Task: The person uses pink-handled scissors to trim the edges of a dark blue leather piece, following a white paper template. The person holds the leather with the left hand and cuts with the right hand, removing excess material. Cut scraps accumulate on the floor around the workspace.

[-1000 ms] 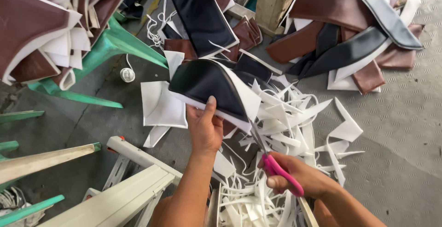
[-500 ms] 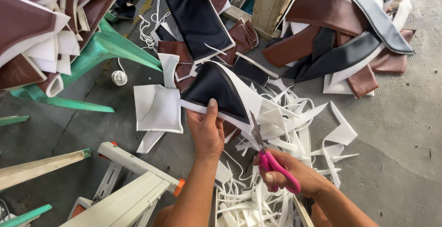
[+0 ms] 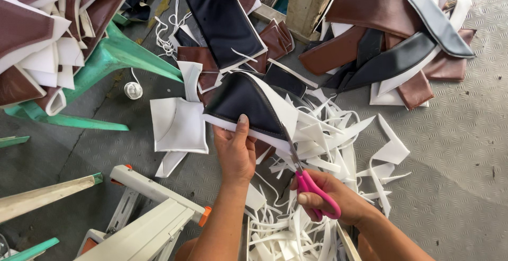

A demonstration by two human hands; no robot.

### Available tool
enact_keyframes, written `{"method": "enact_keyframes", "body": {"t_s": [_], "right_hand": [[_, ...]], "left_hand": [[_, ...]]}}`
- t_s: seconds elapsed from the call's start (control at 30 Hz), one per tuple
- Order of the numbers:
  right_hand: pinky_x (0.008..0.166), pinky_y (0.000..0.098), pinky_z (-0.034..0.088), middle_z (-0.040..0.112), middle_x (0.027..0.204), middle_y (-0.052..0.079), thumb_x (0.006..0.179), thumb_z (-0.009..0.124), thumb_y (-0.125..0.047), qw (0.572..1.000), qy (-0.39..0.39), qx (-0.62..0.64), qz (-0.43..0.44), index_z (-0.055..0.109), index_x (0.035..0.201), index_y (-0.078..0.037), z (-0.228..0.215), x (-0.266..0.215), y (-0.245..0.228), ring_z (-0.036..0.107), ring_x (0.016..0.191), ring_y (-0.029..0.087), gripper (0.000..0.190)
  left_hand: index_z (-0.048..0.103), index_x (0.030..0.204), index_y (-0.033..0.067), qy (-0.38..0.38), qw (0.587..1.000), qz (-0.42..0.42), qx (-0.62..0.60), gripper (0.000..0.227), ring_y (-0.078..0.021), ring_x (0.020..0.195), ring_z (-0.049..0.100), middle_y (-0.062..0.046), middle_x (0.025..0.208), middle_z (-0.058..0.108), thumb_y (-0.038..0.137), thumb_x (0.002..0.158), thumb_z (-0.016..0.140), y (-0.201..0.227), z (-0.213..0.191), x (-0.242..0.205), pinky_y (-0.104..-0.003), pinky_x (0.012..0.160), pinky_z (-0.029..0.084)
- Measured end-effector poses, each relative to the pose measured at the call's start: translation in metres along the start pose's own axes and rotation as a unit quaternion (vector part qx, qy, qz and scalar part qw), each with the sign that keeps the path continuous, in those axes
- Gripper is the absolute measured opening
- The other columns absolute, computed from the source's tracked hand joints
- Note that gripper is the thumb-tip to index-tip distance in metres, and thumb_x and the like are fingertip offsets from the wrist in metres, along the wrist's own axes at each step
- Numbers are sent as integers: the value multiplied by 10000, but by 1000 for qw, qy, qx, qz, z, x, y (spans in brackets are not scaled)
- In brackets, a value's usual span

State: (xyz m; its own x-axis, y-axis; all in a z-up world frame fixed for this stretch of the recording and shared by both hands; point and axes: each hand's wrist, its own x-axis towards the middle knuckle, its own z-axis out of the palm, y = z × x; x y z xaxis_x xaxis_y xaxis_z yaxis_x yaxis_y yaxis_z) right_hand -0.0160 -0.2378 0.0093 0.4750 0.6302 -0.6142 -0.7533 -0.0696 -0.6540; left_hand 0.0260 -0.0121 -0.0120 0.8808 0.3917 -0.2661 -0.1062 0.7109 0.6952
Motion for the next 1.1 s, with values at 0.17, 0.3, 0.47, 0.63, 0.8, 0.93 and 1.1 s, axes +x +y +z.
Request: {"method": "enact_keyframes", "body": {"t_s": [0.17, 0.3, 0.47, 0.63, 0.8, 0.93, 1.1], "right_hand": [[434, 297, 455, 550, 640, 45, 791, 840, -350, 1000, 8, 12, -4, 620, 1069, 8, 1, 2, 0, 564, 486, 152, 504], [482, 290, 469, 588, 674, 61, 773, 843, -412, 1000, -17, 18, -19, 609, 1104, 15, 1, 0, -3, 600, 540, 160, 588], [552, 273, 470, 638, 800, 65, 796, 819, -488, 993, -64, 46, -85, 572, 1197, 35, -4, -2, -7, 614, 650, 153, 703], [548, 274, 460, 622, 790, 66, 820, 805, -496, 992, -66, 58, -89, 567, 1190, 46, -4, -3, -7, 609, 638, 155, 698], [478, 281, 457, 588, 680, 56, 814, 815, -375, 998, -12, 42, -42, 609, 1092, 17, -2, 0, -6, 580, 534, 147, 523], [426, 286, 439, 545, 625, 44, 805, 832, -295, 999, 9, 43, -26, 621, 1042, 8, -1, 3, -4, 549, 473, 150, 438], [494, 290, 474, 586, 685, 49, 793, 824, -340, 999, -2, 45, -29, 620, 1111, 11, -5, 1, -9, 596, 555, 146, 516]], "left_hand": [[463, 1308, 102, -10, 999, -48, 19, 424, -109, 939, 678, -57, 1180, 628, 10, 941, 655, 5, 3, 2, -273, 772, 625], [457, 1323, 88, -28, 996, -49, 70, 453, -117, 948, 668, -73, 1180, 630, -12, 940, 677, 5, 0, 0, -275, 762, 612], [460, 1319, 45, -58, 995, -51, 70, 438, -161, 1024, 682, -111, 1225, 635, -20, 940, 670, -10, 1, -8, -329, 863, 632], [456, 1340, 48, -55, 995, -49, 63, 468, -171, 1054, 673, -115, 1258, 625, -14, 933, 679, -12, 0, -8, -341, 886, 622], [463, 1345, 31, -66, 995, -39, 70, 438, -186, 1102, 669, -136, 1281, 626, -7, 962, 673, -14, -3, -9, -341, 941, 615], [456, 1356, 51, -64, 994, -44, 72, 456, -181, 1105, 662, -120, 1280, 619, -4, 956, 668, -11, -1, -9, -334, 927, 614], [455, 1336, 55, -58, 992, -66, 95, 464, -170, 1044, 679, -108, 1238, 633, -8, 926, 663, -11, 3, -11, -330, 859, 632]]}}
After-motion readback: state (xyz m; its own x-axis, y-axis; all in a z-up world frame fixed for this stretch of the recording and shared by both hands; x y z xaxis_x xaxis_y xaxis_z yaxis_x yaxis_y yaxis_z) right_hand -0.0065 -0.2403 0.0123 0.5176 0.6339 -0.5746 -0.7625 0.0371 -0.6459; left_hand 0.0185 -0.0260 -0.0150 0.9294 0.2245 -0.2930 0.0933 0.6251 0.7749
